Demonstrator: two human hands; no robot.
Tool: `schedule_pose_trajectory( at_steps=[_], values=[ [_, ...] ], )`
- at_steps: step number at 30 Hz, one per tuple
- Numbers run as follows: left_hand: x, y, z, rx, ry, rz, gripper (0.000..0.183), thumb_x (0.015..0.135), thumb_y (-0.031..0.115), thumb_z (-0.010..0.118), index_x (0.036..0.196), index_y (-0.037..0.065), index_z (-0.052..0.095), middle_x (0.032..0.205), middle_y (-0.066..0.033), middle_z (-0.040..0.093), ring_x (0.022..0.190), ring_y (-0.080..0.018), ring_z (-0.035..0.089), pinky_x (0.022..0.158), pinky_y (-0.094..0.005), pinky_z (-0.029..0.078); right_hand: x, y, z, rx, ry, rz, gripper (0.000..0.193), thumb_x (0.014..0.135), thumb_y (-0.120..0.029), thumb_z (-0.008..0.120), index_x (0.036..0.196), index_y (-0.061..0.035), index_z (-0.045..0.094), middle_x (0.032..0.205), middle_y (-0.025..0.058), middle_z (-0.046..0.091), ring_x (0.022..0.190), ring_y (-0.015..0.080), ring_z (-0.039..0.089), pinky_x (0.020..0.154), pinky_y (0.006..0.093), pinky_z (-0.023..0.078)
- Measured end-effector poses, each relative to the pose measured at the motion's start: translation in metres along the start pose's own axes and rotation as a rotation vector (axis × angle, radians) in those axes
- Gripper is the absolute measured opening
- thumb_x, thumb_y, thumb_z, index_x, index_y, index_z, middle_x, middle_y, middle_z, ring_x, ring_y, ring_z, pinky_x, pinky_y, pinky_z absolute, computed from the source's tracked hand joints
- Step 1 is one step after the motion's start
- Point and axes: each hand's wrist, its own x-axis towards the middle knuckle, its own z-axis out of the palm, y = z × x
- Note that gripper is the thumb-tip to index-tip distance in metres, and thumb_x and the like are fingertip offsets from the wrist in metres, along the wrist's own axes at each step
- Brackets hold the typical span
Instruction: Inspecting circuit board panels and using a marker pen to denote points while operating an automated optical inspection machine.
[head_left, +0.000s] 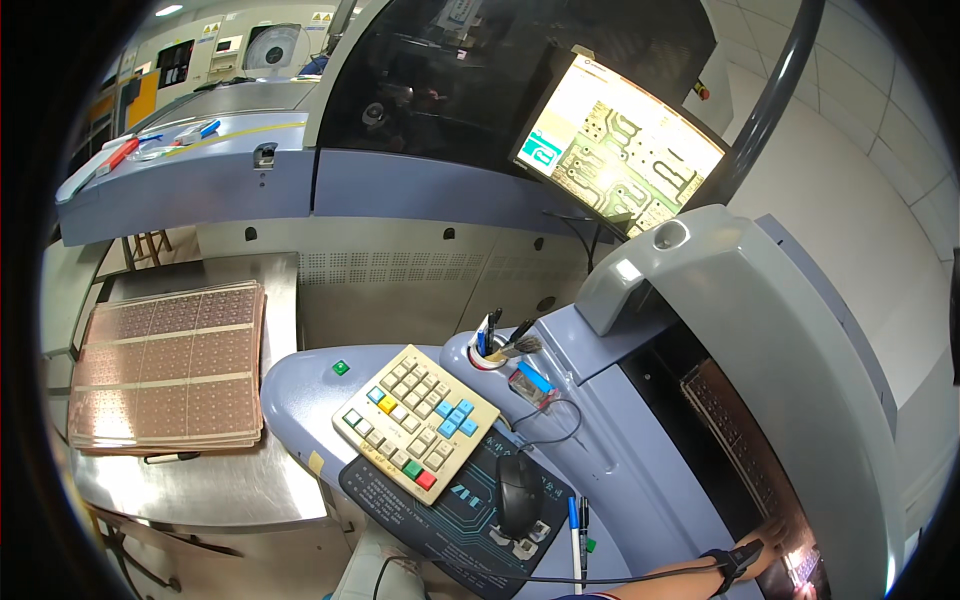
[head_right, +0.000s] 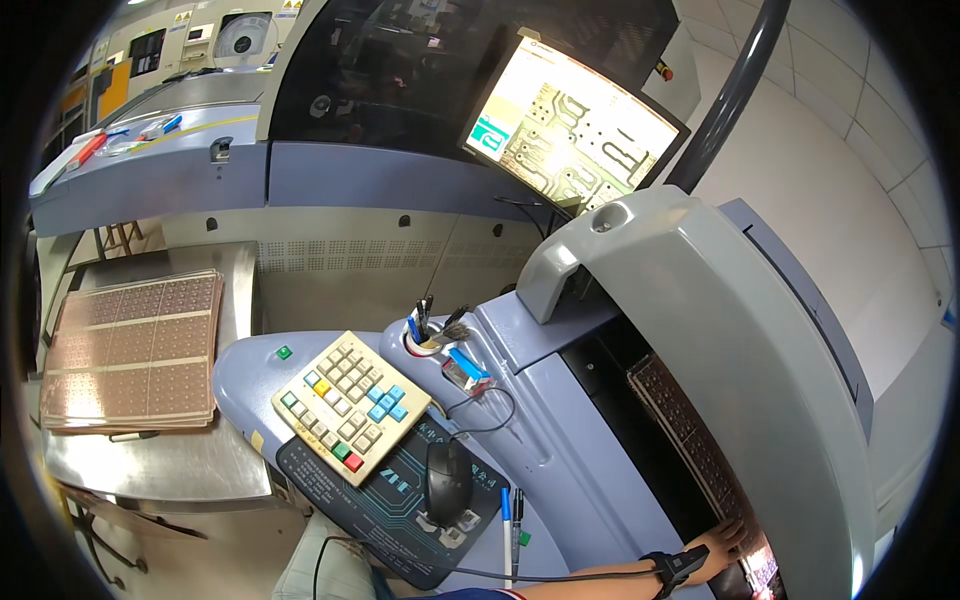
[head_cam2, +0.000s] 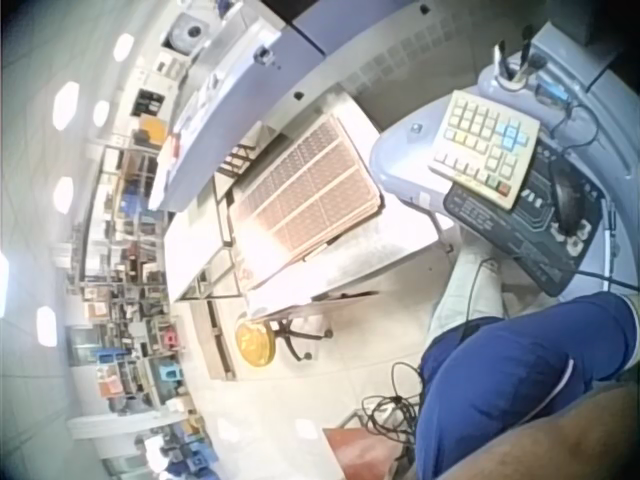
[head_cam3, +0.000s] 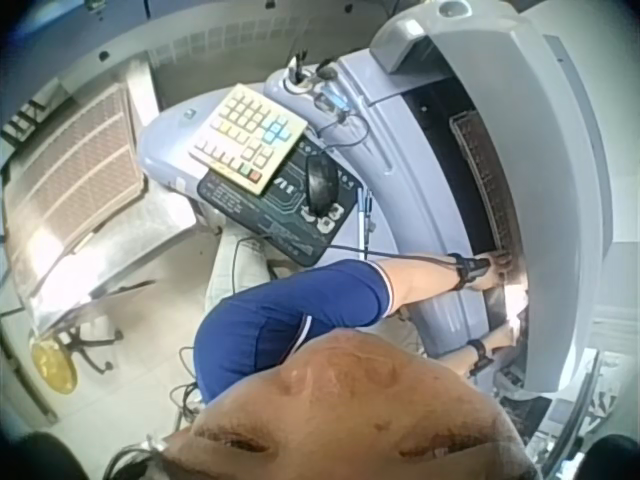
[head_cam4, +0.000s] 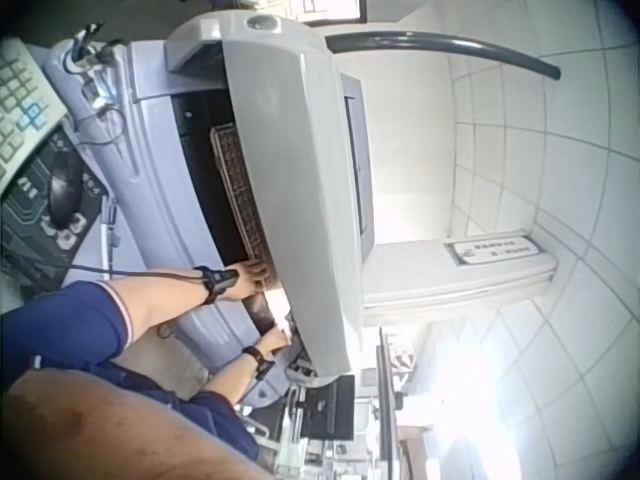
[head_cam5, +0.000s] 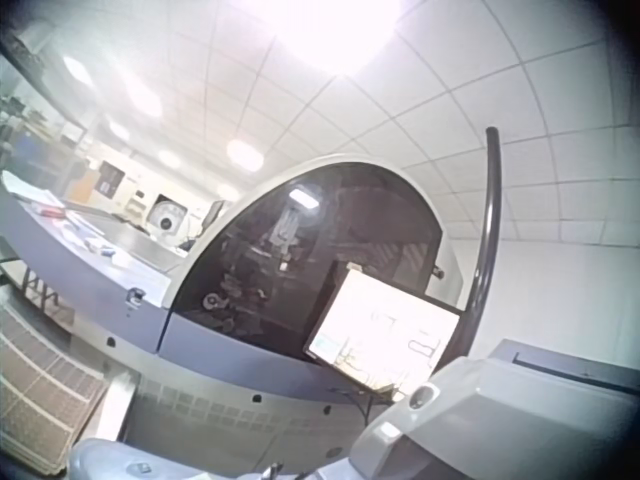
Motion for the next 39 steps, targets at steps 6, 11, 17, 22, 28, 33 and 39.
schedule_pose_trajectory(
  at_steps=[6, 11, 17, 22, 28, 33, 39],
  values=[
    [0.000, 0.004, -0.001, 0.022, -0.006, -0.005, 0.045, 0.089, 0.020, 0.050, 0.128, 0.001, 0.062, 0.147, -0.0229, 0.044, 0.142, -0.0397, 0.033, 0.120, -0.0500, 0.023, -0.001, 0.002, 0.000, -0.001, -0.003, 0.002, 0.024, 0.088, -0.021, 0.065, 0.098, 0.0003, 0.071, 0.093, 0.0140, 0.072, 0.085, 0.0252, 0.068, 0.076, 0.0368, 0.053],
    [-0.002, 0.002, 0.000, 0.008, 0.035, -0.028, 0.043, 0.089, 0.019, 0.050, 0.125, 0.002, 0.064, 0.147, -0.0230, 0.045, 0.142, -0.0385, 0.033, 0.120, -0.0488, 0.023, 0.000, 0.000, 0.002, 0.010, -0.011, -0.001, 0.023, 0.088, -0.019, 0.066, 0.098, 0.0010, 0.071, 0.093, 0.0141, 0.072, 0.086, 0.0248, 0.068, 0.077, 0.0364, 0.053],
    [0.001, 0.005, -0.004, -0.025, -0.018, -0.041, 0.043, 0.089, 0.017, 0.050, 0.126, 0.001, 0.063, 0.148, -0.0233, 0.043, 0.143, -0.0385, 0.032, 0.121, -0.0489, 0.022, 0.001, 0.010, 0.005, 0.009, -0.012, 0.002, 0.023, 0.087, -0.017, 0.067, 0.098, 0.0018, 0.071, 0.093, 0.0142, 0.072, 0.086, 0.0244, 0.068, 0.077, 0.0360, 0.053],
    [0.002, 0.003, 0.013, -0.009, 0.071, -0.011, 0.053, 0.090, 0.022, 0.051, 0.137, -0.001, 0.053, 0.148, -0.0219, 0.043, 0.141, -0.0382, 0.034, 0.120, -0.0485, 0.023, -0.003, 0.012, 0.005, 0.014, -0.012, 0.000, 0.022, 0.086, -0.016, 0.067, 0.098, 0.0025, 0.071, 0.093, 0.0142, 0.072, 0.086, 0.0241, 0.068, 0.078, 0.0356, 0.053],
    [0.001, -0.010, 0.030, 0.032, 0.043, -0.059, 0.062, 0.087, 0.030, 0.059, 0.140, -0.001, 0.050, 0.145, -0.0176, 0.047, 0.139, -0.0347, 0.037, 0.119, -0.0481, 0.023, -0.009, 0.001, 0.013, 0.080, -0.023, -0.012, 0.022, 0.085, -0.014, 0.068, 0.098, 0.0034, 0.072, 0.093, 0.0143, 0.072, 0.087, 0.0236, 0.068, 0.079, 0.0352, 0.053],
    [0.017, 0.036, 0.014, 0.152, 0.115, -0.162, 0.054, 0.080, 0.024, 0.061, 0.130, 0.003, 0.058, 0.131, -0.0163, 0.056, 0.126, -0.0336, 0.049, 0.106, -0.0456, 0.039, -0.004, 0.066, 0.034, 0.146, -0.003, 0.056, 0.022, 0.084, -0.012, 0.069, 0.098, 0.0040, 0.072, 0.093, 0.0144, 0.072, 0.087, 0.0233, 0.067, 0.079, 0.0348, 0.053],
    [0.010, 0.007, 0.003, 0.045, 0.155, 0.047, 0.047, 0.088, 0.030, 0.065, 0.129, 0.007, 0.058, 0.136, -0.0143, 0.052, 0.132, -0.0368, 0.042, 0.113, -0.0535, 0.032, -0.010, 0.053, 0.056, -0.130, -0.001, -0.017, 0.023, 0.079, -0.030, 0.072, 0.082, -0.0078, 0.070, 0.077, 0.0148, 0.066, 0.074, 0.0339, 0.065, 0.062, 0.0464, 0.050]
  ],
)
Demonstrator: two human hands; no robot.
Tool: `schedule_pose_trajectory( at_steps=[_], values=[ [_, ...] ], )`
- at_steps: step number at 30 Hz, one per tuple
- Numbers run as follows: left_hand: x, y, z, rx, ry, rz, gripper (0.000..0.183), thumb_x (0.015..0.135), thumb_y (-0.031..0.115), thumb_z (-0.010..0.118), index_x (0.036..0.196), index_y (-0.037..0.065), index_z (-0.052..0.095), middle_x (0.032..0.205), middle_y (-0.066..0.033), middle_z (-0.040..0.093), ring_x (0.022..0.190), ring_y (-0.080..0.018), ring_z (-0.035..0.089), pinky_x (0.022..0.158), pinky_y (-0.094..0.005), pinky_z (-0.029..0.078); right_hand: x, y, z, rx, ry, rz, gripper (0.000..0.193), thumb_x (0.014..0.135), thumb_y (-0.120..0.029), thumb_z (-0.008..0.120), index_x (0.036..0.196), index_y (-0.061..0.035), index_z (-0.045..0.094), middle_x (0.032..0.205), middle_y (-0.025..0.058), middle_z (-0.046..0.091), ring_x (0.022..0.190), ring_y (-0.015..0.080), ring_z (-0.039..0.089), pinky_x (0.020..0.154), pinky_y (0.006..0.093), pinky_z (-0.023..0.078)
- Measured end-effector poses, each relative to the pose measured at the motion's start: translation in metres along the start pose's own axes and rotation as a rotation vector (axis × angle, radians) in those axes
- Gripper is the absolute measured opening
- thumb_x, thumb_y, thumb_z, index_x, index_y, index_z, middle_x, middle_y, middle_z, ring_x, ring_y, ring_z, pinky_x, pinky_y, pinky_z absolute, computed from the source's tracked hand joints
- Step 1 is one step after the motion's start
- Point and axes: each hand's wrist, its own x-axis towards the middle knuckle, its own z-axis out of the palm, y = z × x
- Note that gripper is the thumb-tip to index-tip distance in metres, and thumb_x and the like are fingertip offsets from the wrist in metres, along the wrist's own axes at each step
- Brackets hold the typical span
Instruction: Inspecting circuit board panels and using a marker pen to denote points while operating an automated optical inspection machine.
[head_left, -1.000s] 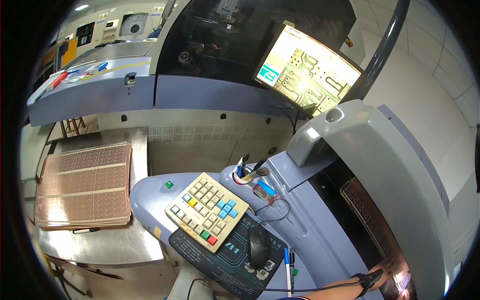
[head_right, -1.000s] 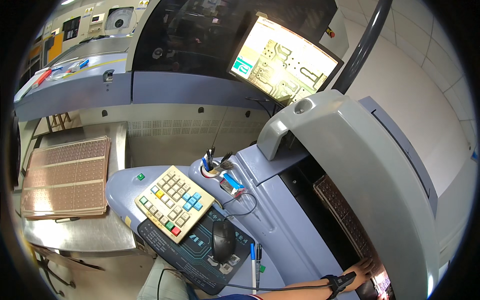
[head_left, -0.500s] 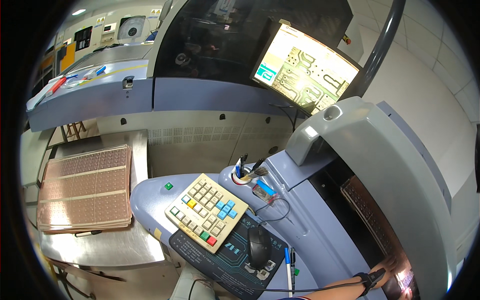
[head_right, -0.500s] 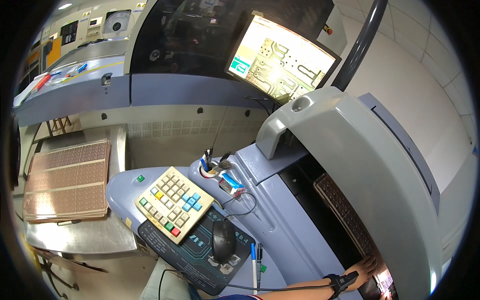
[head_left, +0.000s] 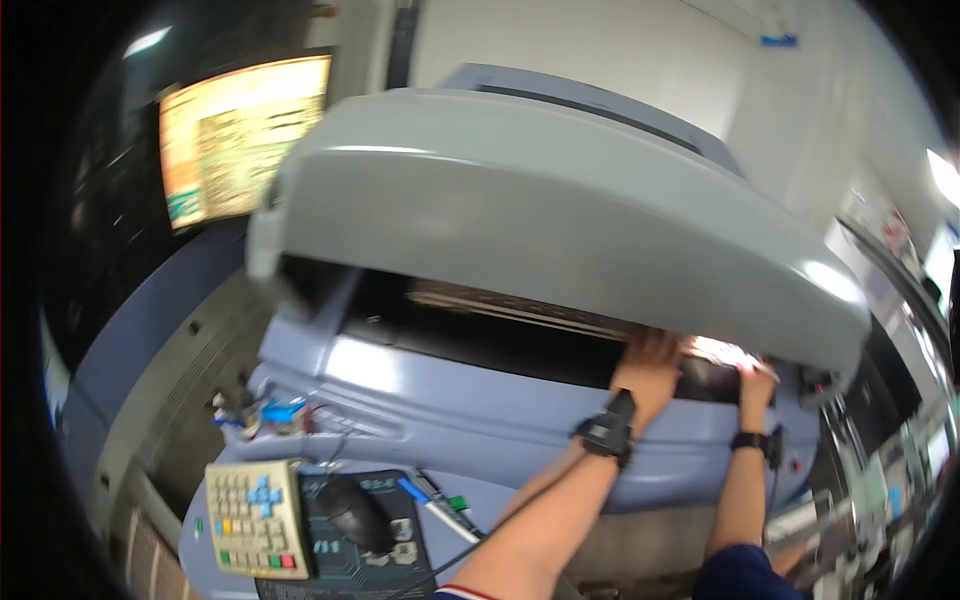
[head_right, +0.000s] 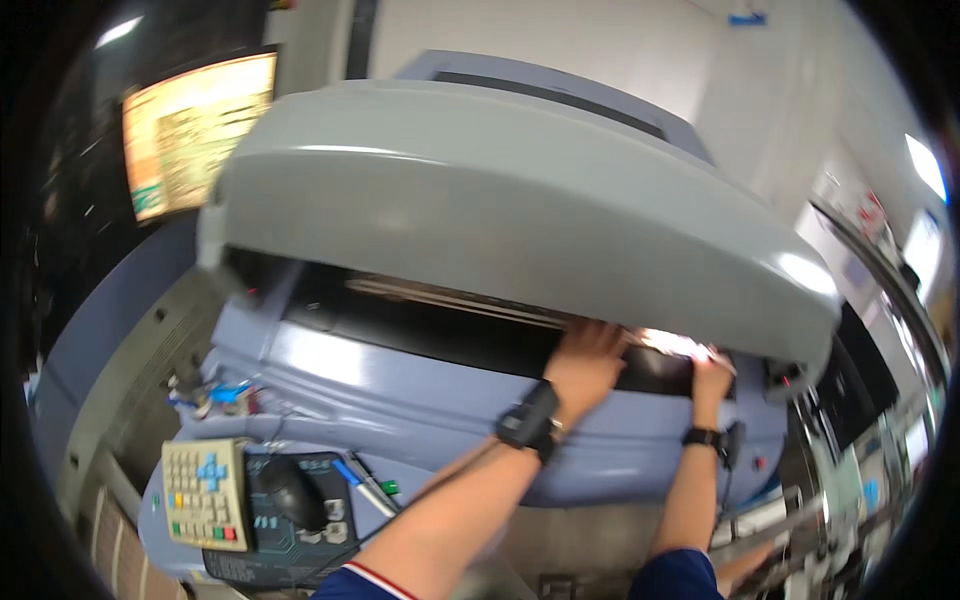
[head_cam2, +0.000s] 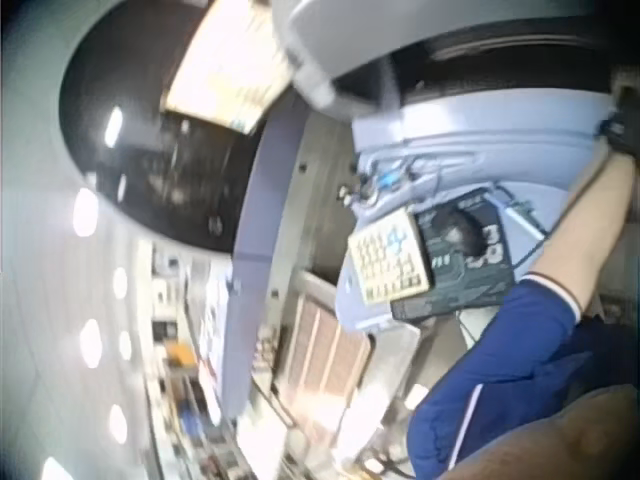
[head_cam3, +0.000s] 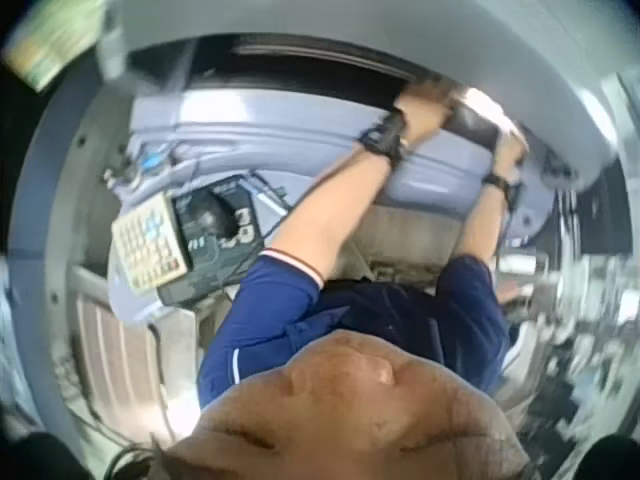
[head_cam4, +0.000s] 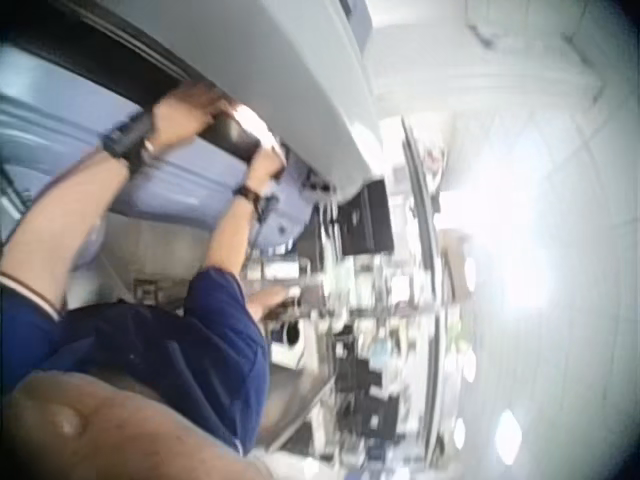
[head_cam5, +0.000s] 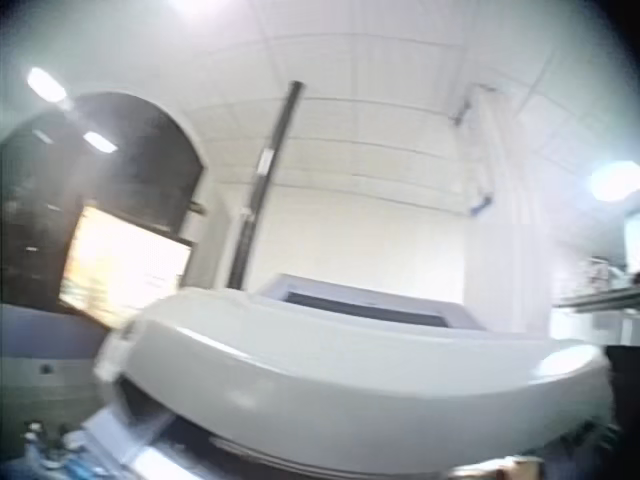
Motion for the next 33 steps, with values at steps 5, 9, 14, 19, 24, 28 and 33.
schedule_pose_trajectory(
  at_steps=[5, 9, 14, 19, 24, 28, 33],
  values=[
    [-0.003, -0.005, -0.010, 0.106, -0.085, -0.016, 0.045, 0.090, 0.030, 0.063, 0.127, 0.005, 0.059, 0.138, -0.0145, 0.051, 0.135, -0.0343, 0.040, 0.115, -0.0505, 0.030, 0.015, -0.077, -0.061, 0.768, -0.005, 0.453, 0.030, 0.076, -0.023, 0.069, 0.071, 0.0039, 0.057, 0.068, 0.0167, 0.064, 0.064, 0.0310, 0.062, 0.063, 0.0417, 0.047],
    [0.011, 0.018, 0.002, 0.067, -0.115, 0.013, 0.042, 0.091, 0.030, 0.063, 0.123, 0.004, 0.061, 0.136, -0.0134, 0.052, 0.135, -0.0317, 0.040, 0.115, -0.0496, 0.030, 0.018, -0.083, -0.080, 0.896, 0.054, 0.429, 0.026, 0.076, -0.019, 0.066, 0.070, 0.0038, 0.055, 0.066, 0.0159, 0.062, 0.059, 0.0268, 0.060, 0.059, 0.0380, 0.046],
    [0.010, 0.040, 0.036, 0.019, -0.119, 0.101, 0.040, 0.093, 0.029, 0.062, 0.127, 0.009, 0.057, 0.138, -0.0131, 0.050, 0.137, -0.0307, 0.038, 0.116, -0.0542, 0.025, 0.017, -0.098, -0.087, 0.993, 0.036, 0.478, 0.019, 0.076, -0.011, 0.067, 0.077, 0.0024, 0.055, 0.067, 0.0094, 0.062, 0.061, 0.0186, 0.058, 0.062, 0.0332, 0.047],
    [0.013, 0.051, 0.044, -0.007, -0.134, 0.089, 0.041, 0.092, 0.032, 0.063, 0.126, 0.010, 0.057, 0.132, -0.0123, 0.053, 0.132, -0.0298, 0.043, 0.115, -0.0546, 0.027, 0.016, -0.088, -0.085, 1.020, 0.019, 0.519, 0.019, 0.076, -0.009, 0.068, 0.078, 0.0020, 0.053, 0.069, 0.0046, 0.060, 0.063, 0.0138, 0.056, 0.063, 0.0304, 0.047],
    [0.025, 0.051, 0.038, 0.033, -0.172, 0.017, 0.039, 0.090, 0.036, 0.066, 0.117, 0.009, 0.061, 0.123, -0.0100, 0.056, 0.123, -0.0286, 0.048, 0.112, -0.0557, 0.029, 0.023, -0.089, -0.077, 1.058, -0.015, 0.480, 0.015, 0.078, -0.009, 0.067, 0.077, -0.0006, 0.055, 0.069, 0.0065, 0.063, 0.064, 0.0171, 0.059, 0.064, 0.0325, 0.048],
    [0.018, 0.037, 0.051, -0.042, -0.045, 0.028, 0.041, 0.082, 0.032, 0.073, 0.114, 0.008, 0.062, 0.121, -0.0123, 0.055, 0.120, -0.0313, 0.049, 0.107, -0.0554, 0.033, 0.012, -0.062, -0.029, 0.237, -0.025, -0.076, 0.014, 0.085, -0.027, 0.065, 0.085, -0.0160, 0.073, 0.072, 0.0107, 0.067, 0.064, 0.0295, 0.065, 0.058, 0.0437, 0.050],
    [0.025, 0.066, 0.069, -0.287, 0.103, 0.037, 0.052, 0.072, 0.024, 0.079, 0.113, 0.001, 0.058, 0.122, -0.0190, 0.054, 0.124, -0.0370, 0.045, 0.109, -0.0496, 0.032, 0.002, 0.015, -0.017, 0.002, -0.095, -0.149, 0.019, 0.087, -0.023, 0.065, 0.101, -0.0133, 0.072, 0.090, 0.0119, 0.070, 0.070, 0.0293, 0.066, 0.060, 0.0417, 0.050]
  ],
)
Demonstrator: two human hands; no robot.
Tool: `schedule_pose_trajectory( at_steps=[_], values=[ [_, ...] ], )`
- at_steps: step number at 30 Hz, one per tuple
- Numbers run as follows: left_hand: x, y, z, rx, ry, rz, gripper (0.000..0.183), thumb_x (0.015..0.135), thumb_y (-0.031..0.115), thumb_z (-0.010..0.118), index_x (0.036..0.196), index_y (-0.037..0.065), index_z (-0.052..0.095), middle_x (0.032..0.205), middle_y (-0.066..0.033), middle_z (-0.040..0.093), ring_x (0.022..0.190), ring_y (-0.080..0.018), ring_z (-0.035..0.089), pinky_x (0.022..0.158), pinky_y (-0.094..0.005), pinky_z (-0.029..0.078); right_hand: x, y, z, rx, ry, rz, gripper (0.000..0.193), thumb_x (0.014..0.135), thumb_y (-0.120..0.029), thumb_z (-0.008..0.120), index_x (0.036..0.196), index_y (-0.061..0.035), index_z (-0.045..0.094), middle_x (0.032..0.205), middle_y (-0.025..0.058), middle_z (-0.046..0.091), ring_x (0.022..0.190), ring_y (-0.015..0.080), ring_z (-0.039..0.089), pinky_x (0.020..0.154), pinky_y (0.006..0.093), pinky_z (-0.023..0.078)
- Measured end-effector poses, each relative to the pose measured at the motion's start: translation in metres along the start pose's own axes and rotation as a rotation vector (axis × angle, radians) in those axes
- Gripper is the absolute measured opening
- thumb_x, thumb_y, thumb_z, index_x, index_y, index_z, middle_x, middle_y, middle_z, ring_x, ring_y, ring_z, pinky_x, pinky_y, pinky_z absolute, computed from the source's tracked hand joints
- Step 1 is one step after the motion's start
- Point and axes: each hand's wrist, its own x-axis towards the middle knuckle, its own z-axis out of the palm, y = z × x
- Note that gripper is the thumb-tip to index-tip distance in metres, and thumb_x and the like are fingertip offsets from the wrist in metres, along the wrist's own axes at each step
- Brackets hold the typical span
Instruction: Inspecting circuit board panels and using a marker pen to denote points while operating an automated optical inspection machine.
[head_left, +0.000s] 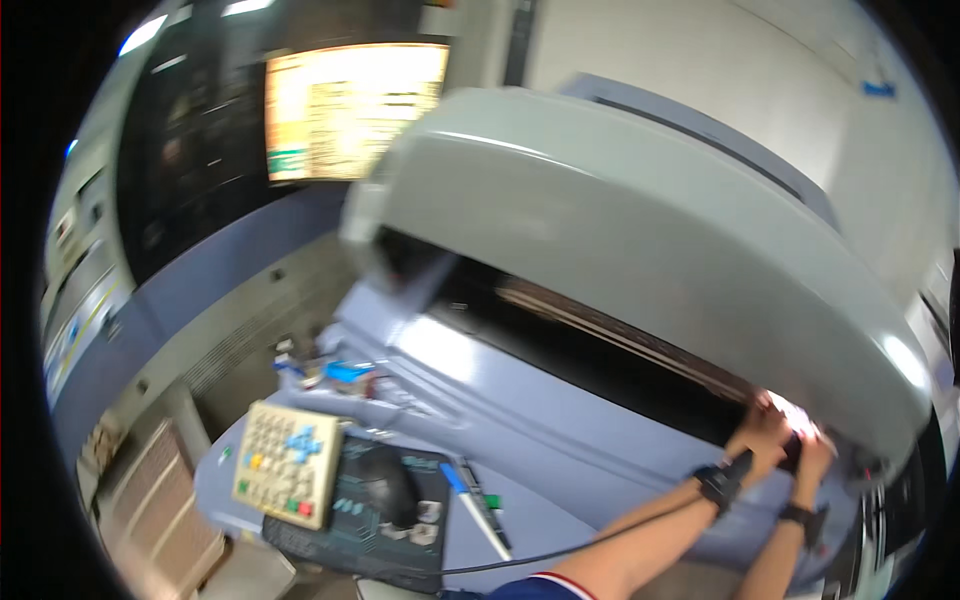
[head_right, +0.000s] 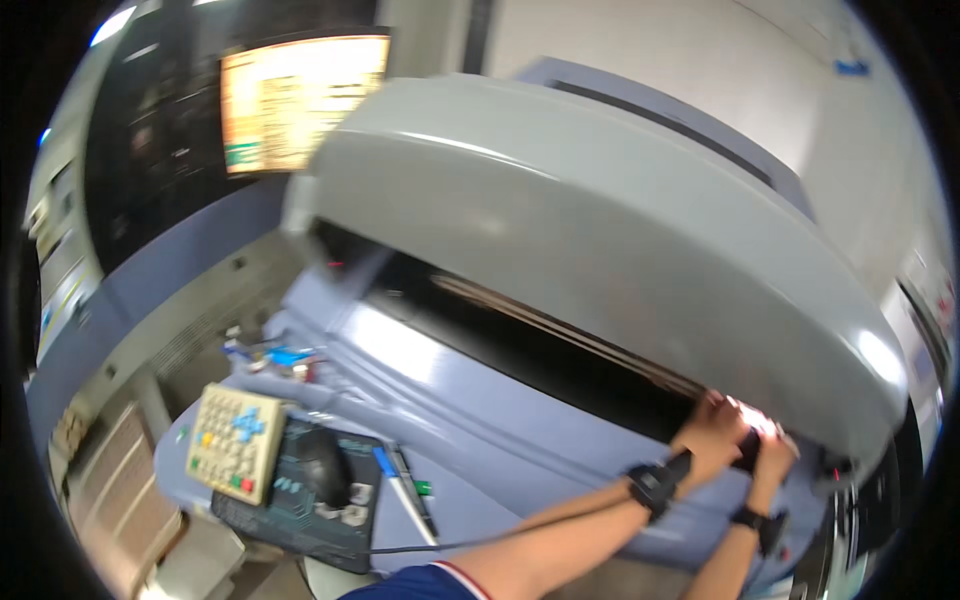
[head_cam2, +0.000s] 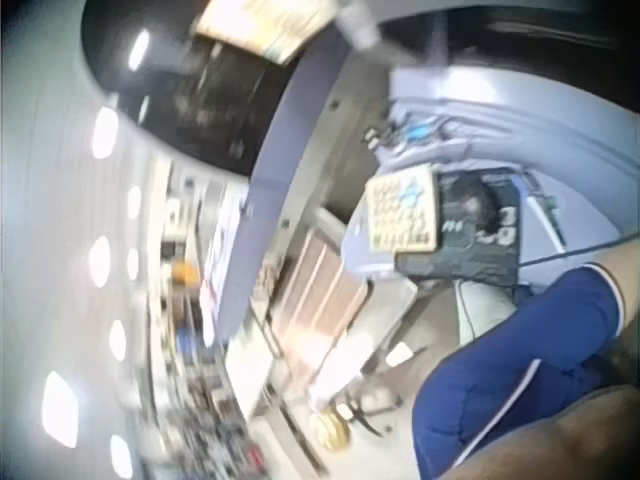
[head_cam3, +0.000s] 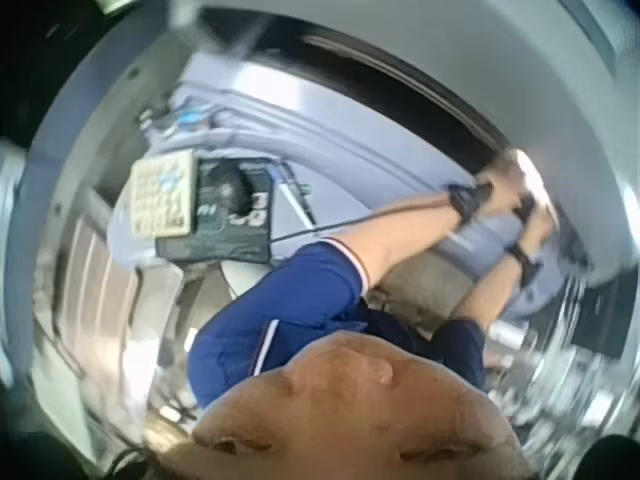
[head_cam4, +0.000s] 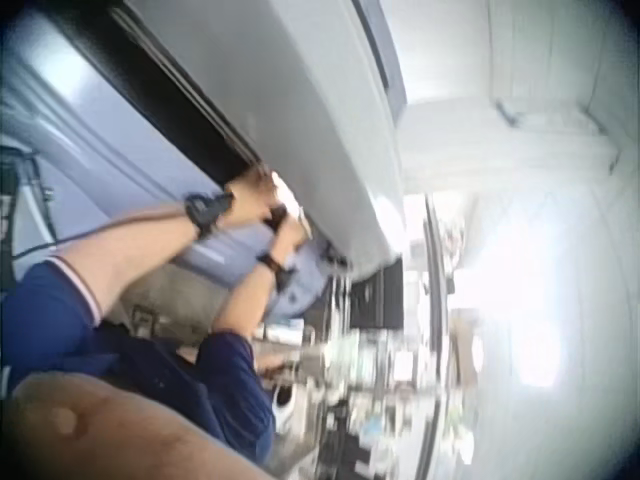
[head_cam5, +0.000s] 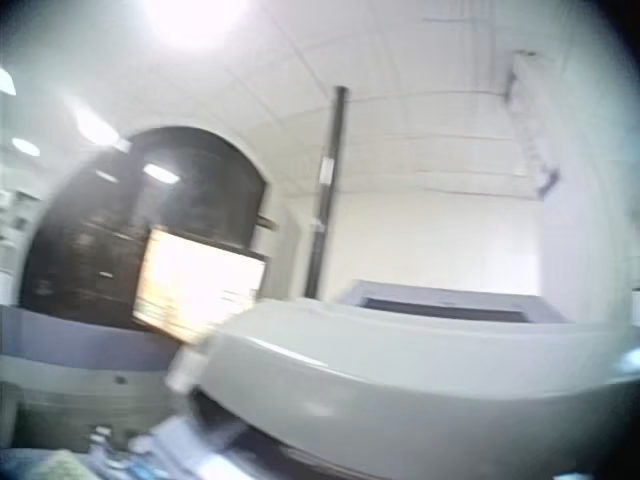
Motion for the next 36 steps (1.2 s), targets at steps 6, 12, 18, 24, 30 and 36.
schedule_pose_trajectory(
  at_steps=[6, 12, 18, 24, 30, 36],
  values=[
    [-0.013, -0.011, -0.002, 0.143, -0.106, -0.110, 0.054, 0.076, 0.028, 0.075, 0.117, -0.003, 0.058, 0.126, -0.0202, 0.052, 0.132, -0.0402, 0.040, 0.118, -0.0547, 0.022, 0.013, -0.048, 0.000, 0.963, 0.071, 0.494, 0.027, 0.091, -0.020, 0.061, 0.075, 0.0015, 0.062, 0.069, 0.0064, 0.060, 0.065, 0.0151, 0.057, 0.060, 0.0339, 0.045],
    [-0.007, -0.001, -0.004, 0.128, -0.261, -0.124, 0.057, 0.081, 0.034, 0.071, 0.122, -0.002, 0.056, 0.132, -0.0189, 0.050, 0.134, -0.0369, 0.040, 0.119, -0.0542, 0.020, 0.011, -0.062, -0.051, 0.358, -0.042, 0.287, 0.027, 0.094, -0.028, 0.061, 0.102, -0.0034, 0.069, 0.094, 0.0176, 0.071, 0.083, 0.0268, 0.069, 0.073, 0.0379, 0.054],
    [-0.007, -0.011, -0.003, 0.210, -0.212, -0.124, 0.051, 0.084, 0.037, 0.069, 0.119, 0.001, 0.061, 0.130, -0.0159, 0.052, 0.134, -0.0340, 0.041, 0.118, -0.0520, 0.021, 0.023, -0.074, -0.053, 0.341, -0.035, 0.191, 0.027, 0.094, -0.029, 0.059, 0.100, -0.0046, 0.070, 0.095, 0.0170, 0.071, 0.085, 0.0278, 0.068, 0.075, 0.0388, 0.054],
    [0.006, 0.015, -0.013, 0.242, -0.298, 0.004, 0.025, 0.089, 0.022, 0.059, 0.107, 0.007, 0.066, 0.114, -0.0112, 0.063, 0.111, -0.0310, 0.056, 0.099, -0.0438, 0.043, 0.006, -0.030, -0.053, 0.321, -0.042, 0.235, 0.027, 0.094, -0.029, 0.057, 0.099, -0.0058, 0.070, 0.096, 0.0165, 0.071, 0.087, 0.0288, 0.068, 0.078, 0.0396, 0.053],
    [-0.004, -0.012, 0.009, 0.257, -0.288, -0.016, 0.039, 0.084, 0.039, 0.063, 0.115, 0.015, 0.066, 0.124, -0.0071, 0.060, 0.125, -0.0298, 0.046, 0.115, -0.0592, 0.020, 0.015, -0.053, -0.051, 0.421, -0.037, 0.170, 0.028, 0.094, -0.030, 0.055, 0.097, -0.0070, 0.071, 0.097, 0.0160, 0.071, 0.089, 0.0297, 0.068, 0.080, 0.0405, 0.053],
    [-0.008, -0.028, 0.015, 0.224, -0.296, 0.017, 0.036, 0.084, 0.037, 0.062, 0.112, 0.015, 0.066, 0.117, -0.0065, 0.062, 0.122, -0.0286, 0.047, 0.114, -0.0571, 0.022, 0.014, -0.049, -0.029, 0.470, -0.041, 0.150, 0.029, 0.093, -0.030, 0.053, 0.095, -0.0080, 0.072, 0.098, 0.0156, 0.071, 0.090, 0.0305, 0.067, 0.083, 0.0412, 0.053]
  ],
)
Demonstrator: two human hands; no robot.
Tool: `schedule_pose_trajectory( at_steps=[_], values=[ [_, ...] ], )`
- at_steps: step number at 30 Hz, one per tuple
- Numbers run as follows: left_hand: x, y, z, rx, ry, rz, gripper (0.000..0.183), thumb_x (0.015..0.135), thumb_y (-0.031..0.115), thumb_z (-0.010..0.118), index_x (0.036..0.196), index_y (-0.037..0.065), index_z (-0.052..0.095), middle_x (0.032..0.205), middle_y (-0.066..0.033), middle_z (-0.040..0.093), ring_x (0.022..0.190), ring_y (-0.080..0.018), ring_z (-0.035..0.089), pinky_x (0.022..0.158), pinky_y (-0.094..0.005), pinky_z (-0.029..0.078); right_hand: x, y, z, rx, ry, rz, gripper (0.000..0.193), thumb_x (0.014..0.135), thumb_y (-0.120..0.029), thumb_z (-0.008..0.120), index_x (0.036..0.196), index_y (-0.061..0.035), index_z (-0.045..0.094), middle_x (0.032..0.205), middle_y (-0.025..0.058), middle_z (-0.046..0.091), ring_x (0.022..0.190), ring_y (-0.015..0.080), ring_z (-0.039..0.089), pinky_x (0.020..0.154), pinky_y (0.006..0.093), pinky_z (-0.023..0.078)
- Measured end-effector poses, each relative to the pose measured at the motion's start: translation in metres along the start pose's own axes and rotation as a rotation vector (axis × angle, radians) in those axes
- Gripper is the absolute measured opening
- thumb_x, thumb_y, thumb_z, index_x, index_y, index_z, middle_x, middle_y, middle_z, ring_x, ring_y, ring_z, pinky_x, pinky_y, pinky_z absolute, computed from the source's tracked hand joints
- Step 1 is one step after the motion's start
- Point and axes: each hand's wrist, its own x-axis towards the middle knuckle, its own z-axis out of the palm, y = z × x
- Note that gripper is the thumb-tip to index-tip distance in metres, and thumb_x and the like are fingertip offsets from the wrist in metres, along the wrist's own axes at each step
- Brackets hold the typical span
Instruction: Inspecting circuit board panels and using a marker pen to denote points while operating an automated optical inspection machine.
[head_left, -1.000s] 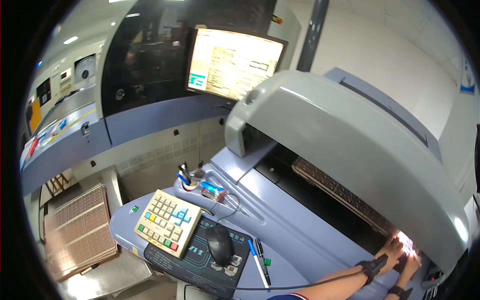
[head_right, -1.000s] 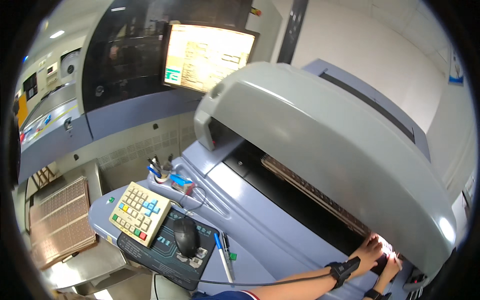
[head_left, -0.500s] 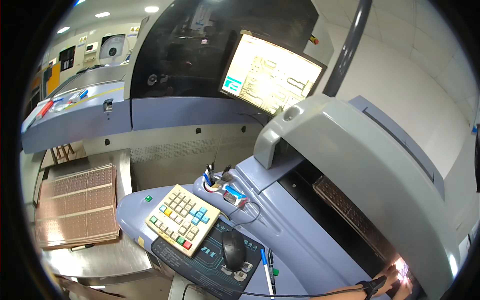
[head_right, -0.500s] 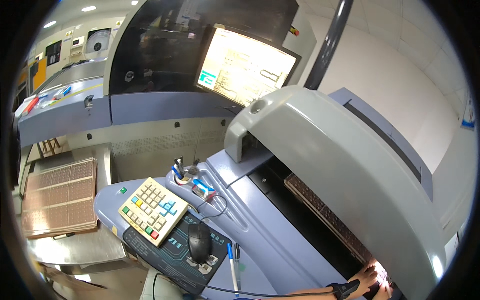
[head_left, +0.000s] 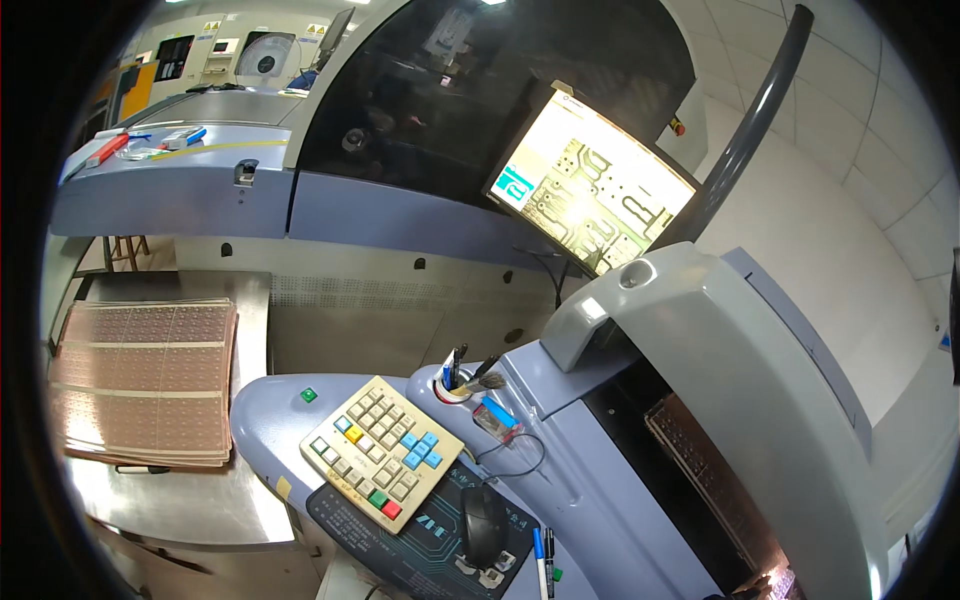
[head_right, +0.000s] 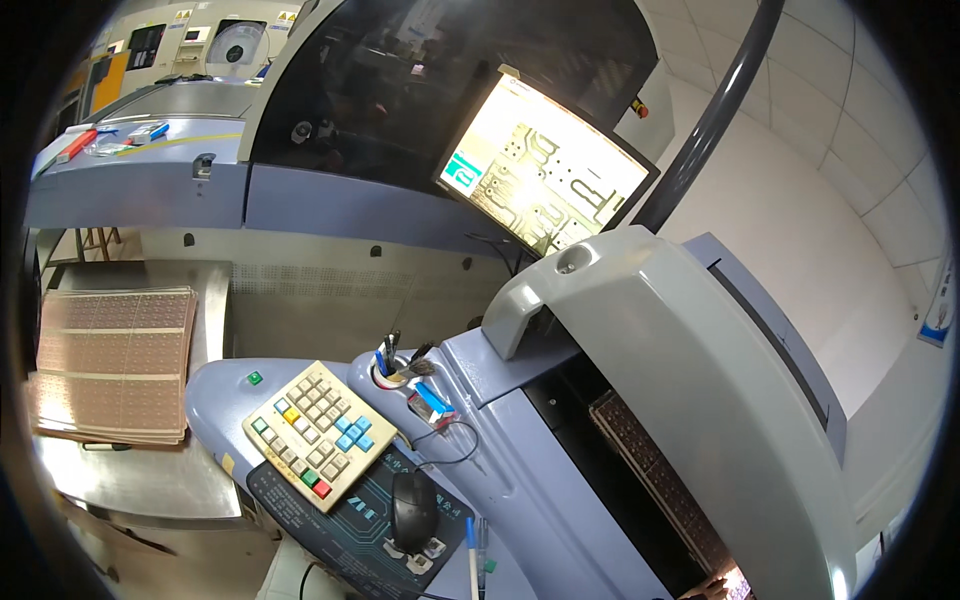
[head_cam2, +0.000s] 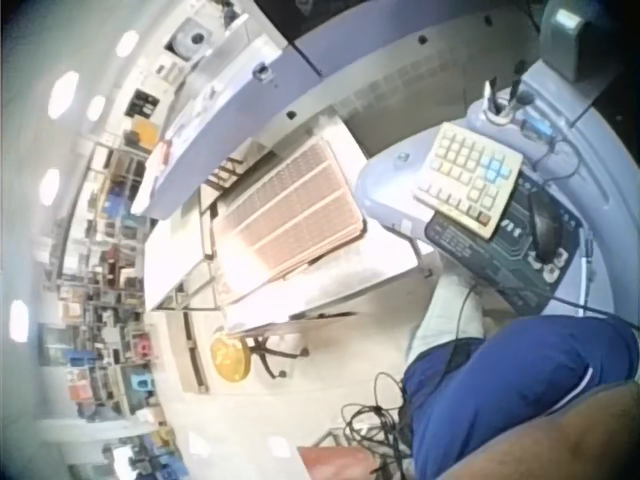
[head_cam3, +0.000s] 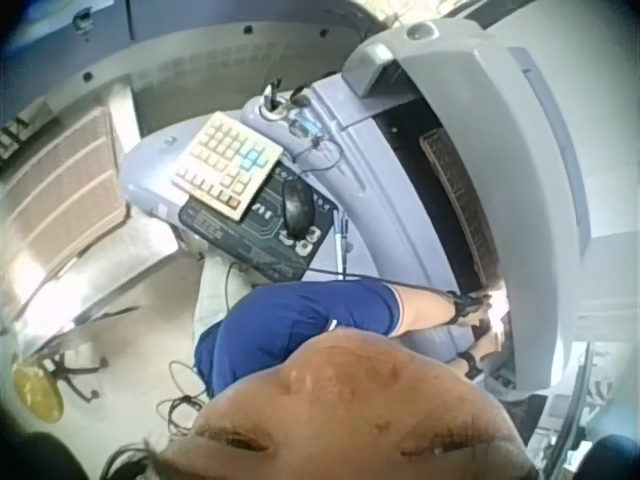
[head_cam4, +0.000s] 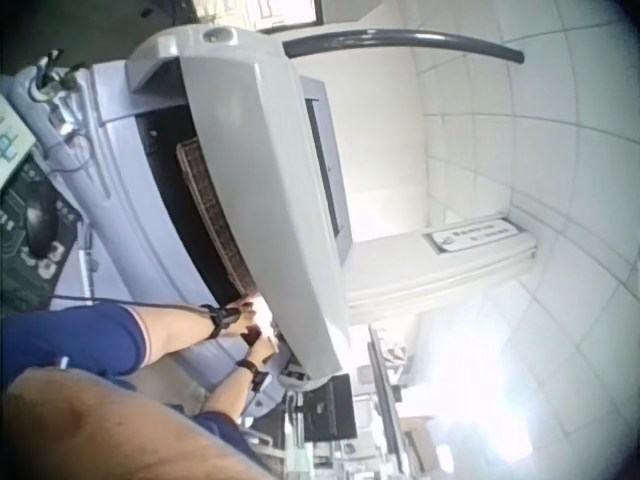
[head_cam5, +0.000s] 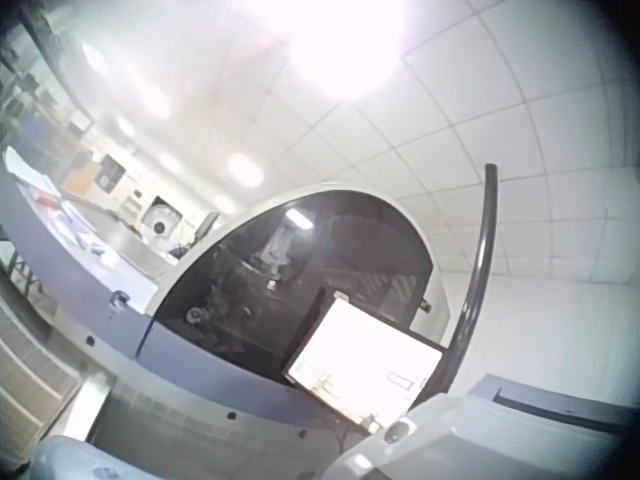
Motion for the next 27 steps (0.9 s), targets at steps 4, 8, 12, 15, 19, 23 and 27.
schedule_pose_trajectory(
  at_steps=[4, 8, 12, 15, 19, 23, 27],
  values=[
    [0.008, 0.016, 0.021, 0.004, 0.124, -0.015, 0.034, 0.085, 0.035, 0.060, 0.111, 0.014, 0.065, 0.120, -0.0088, 0.060, 0.122, -0.0298, 0.047, 0.113, -0.0569, 0.023, -0.005, 0.052, 0.007, -0.320, 0.072, -0.109, 0.029, 0.095, -0.026, 0.050, 0.090, -0.0045, 0.070, 0.093, 0.0158, 0.071, 0.086, 0.0311, 0.067, 0.077, 0.0420, 0.053],
    [0.015, 0.002, 0.061, 0.099, 0.161, -0.051, 0.034, 0.086, 0.034, 0.060, 0.113, 0.014, 0.065, 0.123, -0.0103, 0.059, 0.124, -0.0306, 0.045, 0.114, -0.0549, 0.024, 0.000, 0.035, 0.020, -0.200, 0.126, -0.059, 0.029, 0.095, -0.025, 0.050, 0.089, -0.0038, 0.069, 0.091, 0.0159, 0.071, 0.084, 0.0319, 0.067, 0.075, 0.0428, 0.053],
    [0.014, 0.000, 0.073, 0.127, 0.143, -0.060, 0.036, 0.086, 0.035, 0.062, 0.114, 0.013, 0.064, 0.123, -0.0096, 0.059, 0.125, -0.0303, 0.045, 0.114, -0.0540, 0.024, 0.000, 0.028, 0.026, -0.184, 0.142, -0.034, 0.029, 0.094, -0.024, 0.050, 0.088, -0.0032, 0.069, 0.089, 0.0160, 0.070, 0.082, 0.0325, 0.067, 0.074, 0.0433, 0.053],
    [0.010, 0.001, 0.056, 0.093, 0.117, -0.055, 0.036, 0.086, 0.036, 0.062, 0.114, 0.012, 0.064, 0.123, -0.0095, 0.059, 0.125, -0.0301, 0.045, 0.115, -0.0542, 0.023, -0.001, 0.020, 0.017, -0.123, 0.091, 0.014, 0.029, 0.094, -0.023, 0.050, 0.085, -0.0026, 0.068, 0.087, 0.0170, 0.070, 0.080, 0.0341, 0.066, 0.072, 0.0446, 0.052],
    [0.008, 0.013, 0.020, 0.026, 0.077, -0.034, 0.037, 0.085, 0.036, 0.063, 0.114, 0.012, 0.064, 0.123, -0.0092, 0.059, 0.125, -0.0298, 0.045, 0.116, -0.0543, 0.022, -0.006, 0.026, 0.004, -0.126, 0.151, -0.044, 0.027, 0.093, -0.022, 0.051, 0.084, -0.0021, 0.068, 0.085, 0.0172, 0.070, 0.079, 0.0330, 0.066, 0.073, 0.0431, 0.052],
    [0.000, 0.010, -0.006, 0.017, 0.011, -0.055, 0.039, 0.085, 0.036, 0.064, 0.115, 0.011, 0.064, 0.124, -0.0089, 0.060, 0.126, -0.0292, 0.046, 0.117, -0.0544, 0.020, -0.007, 0.011, 0.006, 0.032, 0.122, 0.030, 0.025, 0.091, -0.020, 0.055, 0.085, -0.0011, 0.069, 0.087, 0.0177, 0.070, 0.079, 0.0315, 0.067, 0.075, 0.0408, 0.053],
    [-0.001, 0.011, -0.006, -0.002, 0.046, -0.059, 0.040, 0.085, 0.036, 0.064, 0.116, 0.011, 0.064, 0.124, -0.0091, 0.061, 0.126, -0.0293, 0.046, 0.118, -0.0542, 0.018, -0.006, 0.029, 0.006, 0.058, 0.068, 0.012, 0.020, 0.091, -0.015, 0.057, 0.098, -0.0014, 0.070, 0.091, 0.0187, 0.071, 0.078, 0.0306, 0.067, 0.075, 0.0393, 0.053]
  ],
)
